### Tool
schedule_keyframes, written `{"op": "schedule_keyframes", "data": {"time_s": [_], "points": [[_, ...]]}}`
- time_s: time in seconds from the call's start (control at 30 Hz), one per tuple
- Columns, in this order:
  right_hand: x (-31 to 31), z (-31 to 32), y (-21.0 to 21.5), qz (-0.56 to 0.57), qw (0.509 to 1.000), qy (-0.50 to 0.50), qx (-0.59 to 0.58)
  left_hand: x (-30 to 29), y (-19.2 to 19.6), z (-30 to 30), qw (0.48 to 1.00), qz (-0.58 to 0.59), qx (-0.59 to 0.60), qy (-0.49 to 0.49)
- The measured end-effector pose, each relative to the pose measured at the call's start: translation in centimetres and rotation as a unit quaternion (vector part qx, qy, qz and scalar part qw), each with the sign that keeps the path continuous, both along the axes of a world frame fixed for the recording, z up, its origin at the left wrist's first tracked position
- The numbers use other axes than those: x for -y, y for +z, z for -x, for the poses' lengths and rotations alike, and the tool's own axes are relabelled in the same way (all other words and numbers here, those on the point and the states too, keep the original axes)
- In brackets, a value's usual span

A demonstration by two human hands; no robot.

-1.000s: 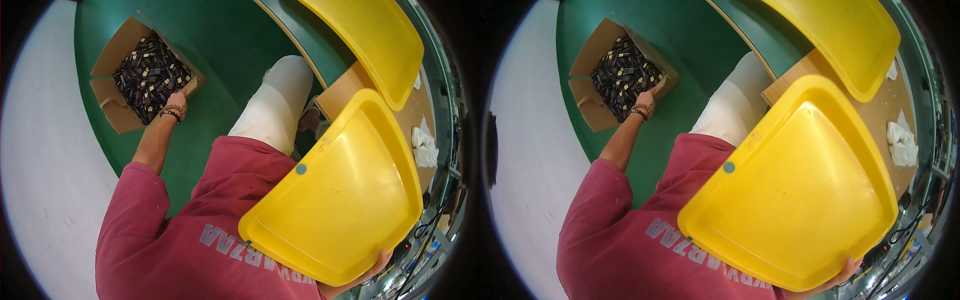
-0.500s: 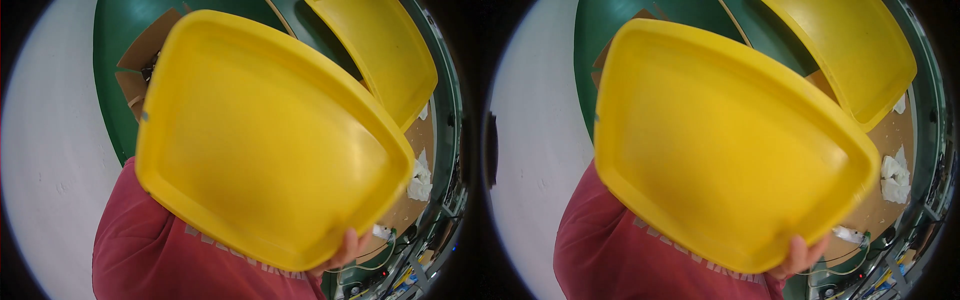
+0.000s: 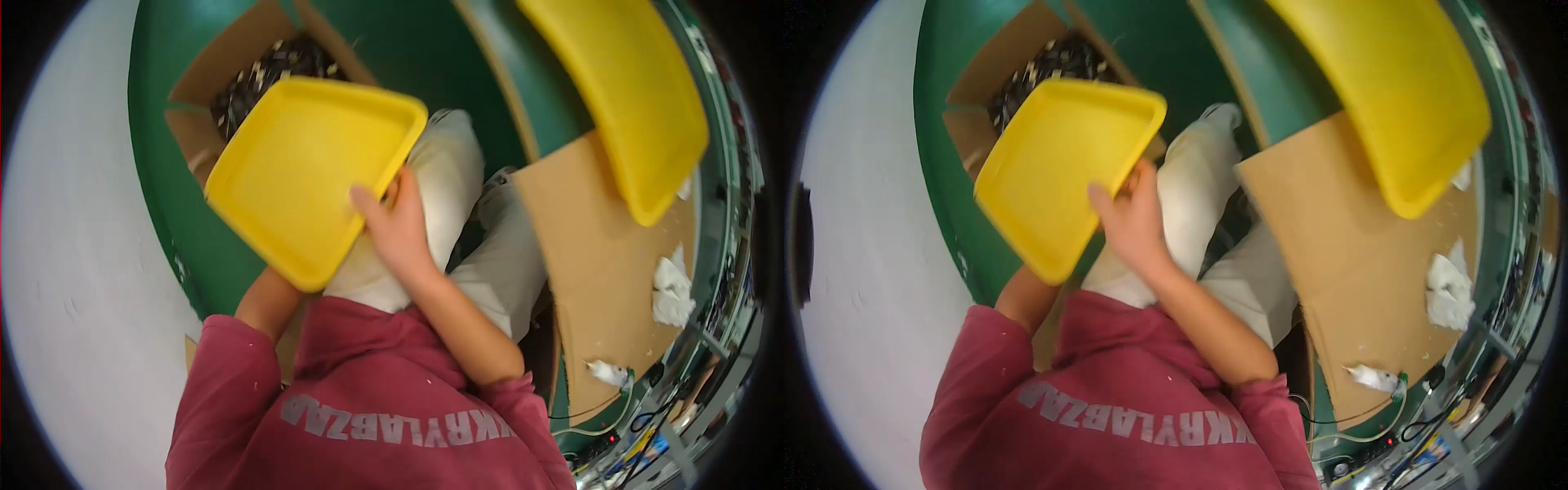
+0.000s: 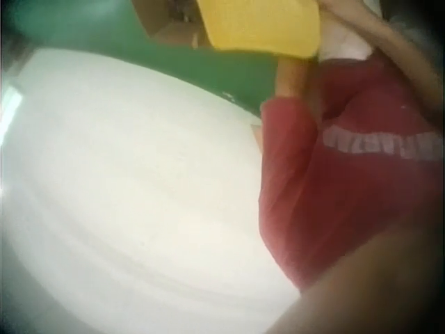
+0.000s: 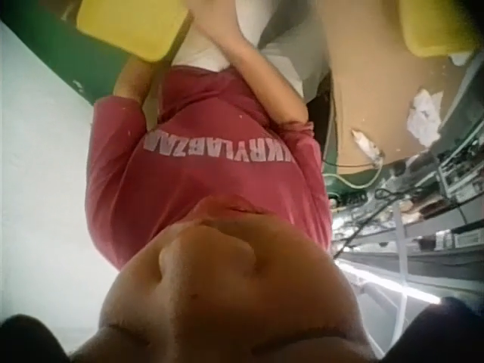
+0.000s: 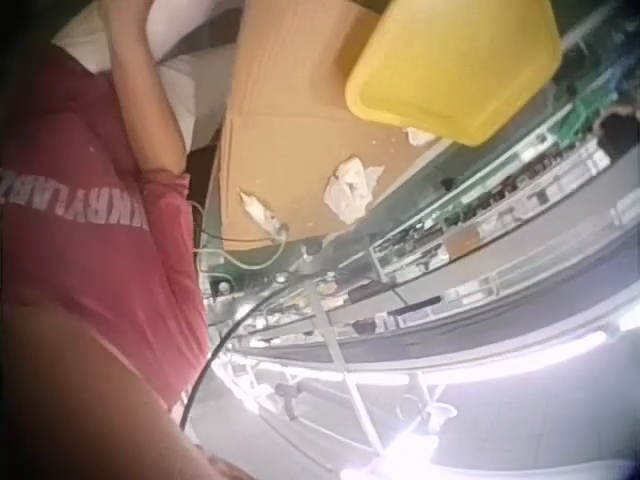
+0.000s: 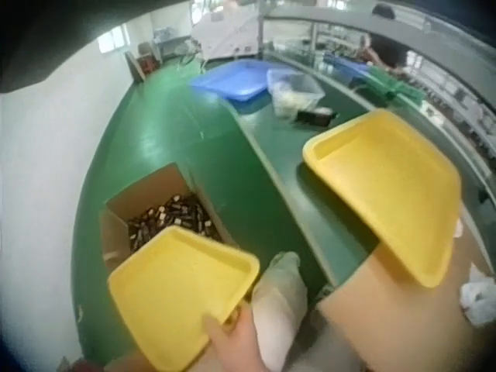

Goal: The person applies sealant or adhesive to electronic components using a syringe dispenser.

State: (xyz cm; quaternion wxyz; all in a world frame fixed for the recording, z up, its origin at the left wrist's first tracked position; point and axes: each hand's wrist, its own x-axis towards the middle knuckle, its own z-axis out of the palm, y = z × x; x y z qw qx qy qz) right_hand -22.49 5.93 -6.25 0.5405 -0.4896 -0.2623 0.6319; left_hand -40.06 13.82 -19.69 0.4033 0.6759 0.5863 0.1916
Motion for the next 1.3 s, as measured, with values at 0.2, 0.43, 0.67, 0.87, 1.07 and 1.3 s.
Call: {"op": "schedule_keyframes", "data": {"time_s": [0.2,0.43,0.67,0.87,1.07,1.3], "points": [[-9.2,0.1,-6.2,-0.03,0.954,0.012,0.299,5.7,-1.0,5.1,0.995,0.042,0.039,0.082],[-14.4,2.8,-4.4,-0.103,0.779,0.118,0.607,1.0,-5.8,14.1,0.97,0.108,-0.001,0.219],[-17.6,4.9,-1.8,-0.124,0.721,0.148,0.665,-6.5,-13.3,21.6,0.937,0.021,-0.239,0.254],[-18.1,5.0,-5.1,-0.018,0.845,0.196,0.498,-7.8,-16.5,15.9,0.872,0.243,-0.091,0.415],[-19.4,6.0,-4.5,-0.014,0.797,0.257,0.546,-7.2,-15.0,14.2,0.752,0.447,0.133,0.467],[-21.8,1.2,-4.8,0.027,0.781,0.257,0.569,-6.9,-16.7,10.1,0.831,0.19,0.166,0.496]]}}
